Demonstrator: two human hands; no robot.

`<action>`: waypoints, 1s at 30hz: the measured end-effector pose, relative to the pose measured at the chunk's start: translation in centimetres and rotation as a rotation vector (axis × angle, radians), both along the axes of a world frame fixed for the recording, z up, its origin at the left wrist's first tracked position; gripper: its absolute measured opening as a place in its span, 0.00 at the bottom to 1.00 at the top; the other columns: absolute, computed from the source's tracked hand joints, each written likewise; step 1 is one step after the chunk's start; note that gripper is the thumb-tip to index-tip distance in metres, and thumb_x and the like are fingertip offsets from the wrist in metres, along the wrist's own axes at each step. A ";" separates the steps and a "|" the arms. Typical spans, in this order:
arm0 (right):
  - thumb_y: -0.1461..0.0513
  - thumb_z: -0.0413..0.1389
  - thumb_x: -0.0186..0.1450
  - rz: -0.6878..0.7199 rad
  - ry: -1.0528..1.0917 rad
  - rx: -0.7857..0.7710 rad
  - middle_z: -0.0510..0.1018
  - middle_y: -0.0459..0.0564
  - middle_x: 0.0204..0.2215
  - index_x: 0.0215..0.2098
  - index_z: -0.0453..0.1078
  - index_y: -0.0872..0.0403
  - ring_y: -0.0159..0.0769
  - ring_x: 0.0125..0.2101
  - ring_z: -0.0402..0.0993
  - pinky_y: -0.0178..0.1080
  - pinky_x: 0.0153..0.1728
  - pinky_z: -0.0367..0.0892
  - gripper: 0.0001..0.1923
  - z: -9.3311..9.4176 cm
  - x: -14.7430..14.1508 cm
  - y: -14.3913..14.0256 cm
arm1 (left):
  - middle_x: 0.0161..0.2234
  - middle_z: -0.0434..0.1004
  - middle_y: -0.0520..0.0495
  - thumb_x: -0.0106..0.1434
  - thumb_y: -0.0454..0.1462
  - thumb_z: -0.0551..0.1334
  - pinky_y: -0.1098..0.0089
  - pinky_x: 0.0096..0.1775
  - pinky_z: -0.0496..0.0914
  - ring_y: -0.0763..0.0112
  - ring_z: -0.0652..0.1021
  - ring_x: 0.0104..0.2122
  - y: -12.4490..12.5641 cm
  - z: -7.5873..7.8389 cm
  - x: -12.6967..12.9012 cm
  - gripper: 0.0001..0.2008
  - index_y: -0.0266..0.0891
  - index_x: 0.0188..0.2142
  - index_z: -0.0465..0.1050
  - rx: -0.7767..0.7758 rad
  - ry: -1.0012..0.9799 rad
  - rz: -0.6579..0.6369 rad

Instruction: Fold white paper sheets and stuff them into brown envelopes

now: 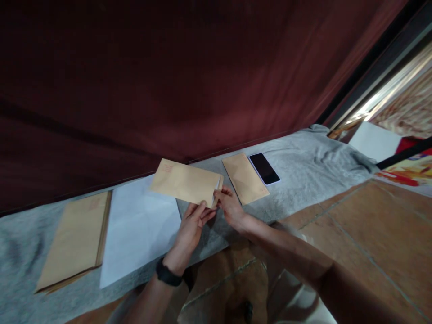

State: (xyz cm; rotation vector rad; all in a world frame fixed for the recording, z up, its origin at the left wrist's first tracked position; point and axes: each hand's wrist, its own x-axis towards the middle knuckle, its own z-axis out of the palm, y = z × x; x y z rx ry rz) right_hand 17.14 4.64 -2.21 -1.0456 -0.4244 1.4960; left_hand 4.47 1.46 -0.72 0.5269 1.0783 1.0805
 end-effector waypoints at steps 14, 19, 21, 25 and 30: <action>0.54 0.67 0.52 0.225 -0.271 0.051 0.75 0.42 0.25 0.31 0.70 0.51 0.31 0.24 0.72 0.34 0.26 0.71 0.14 1.3 2.9 0.1 | 0.35 0.83 0.47 0.55 0.35 0.71 0.74 0.27 0.74 0.72 0.81 0.24 2.4 1.0 -3.5 0.17 0.36 0.44 0.73 0.012 0.239 -0.122; 0.59 0.65 0.54 0.291 -0.279 -0.019 0.77 0.43 0.25 0.32 0.71 0.52 0.31 0.22 0.73 0.34 0.24 0.71 0.10 0.9 3.6 -0.3 | 0.32 0.81 0.50 0.55 0.36 0.71 0.75 0.24 0.71 0.74 0.79 0.22 2.5 0.7 -4.5 0.16 0.37 0.42 0.72 0.035 0.313 -0.195; 0.61 0.64 0.55 0.322 -0.289 -0.056 0.77 0.43 0.23 0.32 0.71 0.52 0.31 0.21 0.73 0.34 0.23 0.71 0.08 0.8 3.7 -0.6 | 0.30 0.79 0.51 0.54 0.36 0.71 0.75 0.24 0.71 0.74 0.79 0.21 2.5 0.6 -4.7 0.16 0.37 0.40 0.71 0.020 0.339 -0.210; 0.60 0.65 0.56 0.383 -0.301 -0.072 0.79 0.45 0.23 0.32 0.72 0.53 0.30 0.20 0.73 0.34 0.25 0.73 0.08 0.6 3.6 -1.5 | 0.31 0.78 0.53 0.55 0.35 0.71 0.75 0.23 0.70 0.76 0.77 0.19 2.4 0.0 -4.8 0.19 0.39 0.45 0.68 0.040 0.381 -0.124; 0.58 0.64 0.59 0.494 -0.358 -0.057 0.80 0.47 0.23 0.33 0.72 0.54 0.32 0.20 0.75 0.34 0.24 0.74 0.09 0.0 3.1 -2.3 | 0.26 0.74 0.57 0.62 0.33 0.63 0.76 0.21 0.65 0.77 0.71 0.16 2.1 -1.4 -4.8 0.23 0.38 0.56 0.65 0.094 0.578 -0.094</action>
